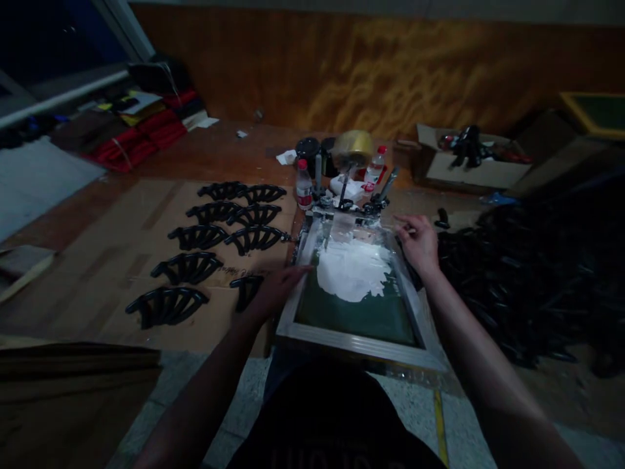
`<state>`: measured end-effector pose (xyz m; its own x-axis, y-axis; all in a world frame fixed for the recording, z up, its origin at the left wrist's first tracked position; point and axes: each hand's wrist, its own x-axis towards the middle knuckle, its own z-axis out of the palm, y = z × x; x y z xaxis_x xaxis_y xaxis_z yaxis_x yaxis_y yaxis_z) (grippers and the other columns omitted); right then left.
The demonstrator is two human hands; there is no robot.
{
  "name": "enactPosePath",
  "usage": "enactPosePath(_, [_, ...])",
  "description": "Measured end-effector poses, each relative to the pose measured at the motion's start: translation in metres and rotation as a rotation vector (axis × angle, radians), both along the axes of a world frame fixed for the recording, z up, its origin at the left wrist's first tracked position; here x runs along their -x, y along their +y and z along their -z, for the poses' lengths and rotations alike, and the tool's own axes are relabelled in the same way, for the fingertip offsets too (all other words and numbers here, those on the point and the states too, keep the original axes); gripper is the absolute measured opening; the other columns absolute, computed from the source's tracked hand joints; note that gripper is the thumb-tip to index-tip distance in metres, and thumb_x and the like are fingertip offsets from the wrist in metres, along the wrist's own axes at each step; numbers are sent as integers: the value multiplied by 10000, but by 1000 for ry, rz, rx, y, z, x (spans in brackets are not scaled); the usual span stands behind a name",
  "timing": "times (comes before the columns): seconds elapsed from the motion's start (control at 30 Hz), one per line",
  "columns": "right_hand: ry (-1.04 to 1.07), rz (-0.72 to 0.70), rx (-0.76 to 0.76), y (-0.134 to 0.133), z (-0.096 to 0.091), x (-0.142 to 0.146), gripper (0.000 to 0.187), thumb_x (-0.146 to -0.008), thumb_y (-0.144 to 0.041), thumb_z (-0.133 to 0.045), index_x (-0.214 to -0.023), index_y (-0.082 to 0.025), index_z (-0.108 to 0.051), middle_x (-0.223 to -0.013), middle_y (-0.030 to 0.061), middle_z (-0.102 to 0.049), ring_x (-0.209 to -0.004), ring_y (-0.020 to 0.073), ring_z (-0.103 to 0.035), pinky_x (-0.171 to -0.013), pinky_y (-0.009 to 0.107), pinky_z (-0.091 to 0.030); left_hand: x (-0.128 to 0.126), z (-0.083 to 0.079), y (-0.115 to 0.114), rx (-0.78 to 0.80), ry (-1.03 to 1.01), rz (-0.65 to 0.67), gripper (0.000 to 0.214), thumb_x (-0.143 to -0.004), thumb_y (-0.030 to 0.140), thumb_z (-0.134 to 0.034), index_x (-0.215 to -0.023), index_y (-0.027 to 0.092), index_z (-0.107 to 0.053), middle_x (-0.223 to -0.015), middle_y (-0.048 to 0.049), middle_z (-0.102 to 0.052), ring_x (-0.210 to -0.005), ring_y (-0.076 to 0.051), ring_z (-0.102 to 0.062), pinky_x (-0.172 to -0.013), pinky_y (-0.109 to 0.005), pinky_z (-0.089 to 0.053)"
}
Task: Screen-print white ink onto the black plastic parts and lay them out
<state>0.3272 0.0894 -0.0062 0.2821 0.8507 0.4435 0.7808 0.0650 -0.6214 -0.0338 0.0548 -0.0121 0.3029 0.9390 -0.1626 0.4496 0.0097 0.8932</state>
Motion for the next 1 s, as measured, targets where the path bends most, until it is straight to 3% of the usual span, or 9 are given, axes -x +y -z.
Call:
enactPosePath(0.13, [-188, -166, 40, 21, -14, 42, 501, -817, -293, -643, -1295, -150, -599, -1232, 147, -576, -1076, 283, -564, -930, 432, -481, 2, 21, -5, 33, 30, 109, 543, -883, 521, -505, -1313, 211, -627, -1286, -52, -679, -1196, -279, -610, -1050, -431, -450])
enactPosePath(0.23, [-449, -263, 174, 20, -14, 79, 603, -793, -280, -687, -1357, -135, -529, -1348, 183, -516, -1186, 341, -483, -967, 470, -440, 1, 49, -11, 68, 17, 56, 671, -875, 449, -523, -1475, 161, -434, -1323, -106, -647, -1164, -277, -626, -1021, -419, -476])
enactPosePath(0.33, [-639, -287, 373, 13, -10, 112, 411, -825, -224, -631, -1218, -109, -602, -1256, 198, -576, -1131, 338, -508, -905, 429, -452, -1, 75, -12, 112, 9, 6, 734, -858, 387, -544, -1521, 146, -339, -1356, -144, -614, -1120, -277, -643, -1009, -435, -484])
enactPosePath(0.43, [-674, -315, 544, -2, -3, 129, 248, -865, -193, -553, -1090, -142, -643, -1088, 153, -657, -1026, 291, -572, -819, 358, -462, -3, 90, -10, 126, -32, 25, 733, -862, 371, -532, -1527, 150, -316, -1423, -140, -560, -1204, -265, -598, -1068, -430, -442])
enactPosePath(0.53, [-660, -450, 638, -26, 9, 128, 226, -887, -149, -490, -1031, -167, -664, -1016, 123, -688, -959, 249, -603, -769, 319, -456, -3, 95, -8, 112, -81, 34, 723, -854, 375, -537, -1508, 133, -345, -1499, -131, -481, -1304, -262, -525, -1115, -413, -403])
enactPosePath(0.63, [-640, -743, 561, -49, 16, 113, 248, -879, -100, -480, -1031, -152, -668, -1039, 116, -693, -999, 230, -593, -820, 310, -448, -2, 96, -8, 112, -90, 19, 728, -850, 389, -552, -1504, 139, -353, -1542, -122, -422, -1360, -266, -469, -1137, -410, -381])
enactPosePath(0.73, [-593, -956, 487, -55, 16, 99, 213, -817, -90, -552, -970, -168, -677, -982, 76, -703, -960, 212, -598, -839, 297, -441, -3, 96, -10, 125, -68, -3, 713, -854, 392, -554, -1495, 141, -371, -1491, -129, -491, -1299, -268, -530, -1106, -407, -416])
enactPosePath(0.9, [-606, -754, 395, -56, 25, 101, 157, -844, -139, -557, -947, -161, -675, -944, 99, -699, -913, 227, -597, -803, 322, -448, -3, 96, -11, 155, -75, -42, 708, -844, 410, -572, -1478, 147, -397, -1219, -121, -684, -1087, -272, -644, -934, -410, -531])
enactPosePath(1.0, [-598, -825, 356, -70, 35, 104, 237, -860, -127, -527, -1051, -150, -666, -1016, 127, -692, -937, 230, -600, -813, 337, -464, -4, 94, -12, 170, -103, -45, 717, -849, 412, -568, -1482, 129, -387, -1126, -122, -706, -1022, -262, -658, -871, -389, -547])
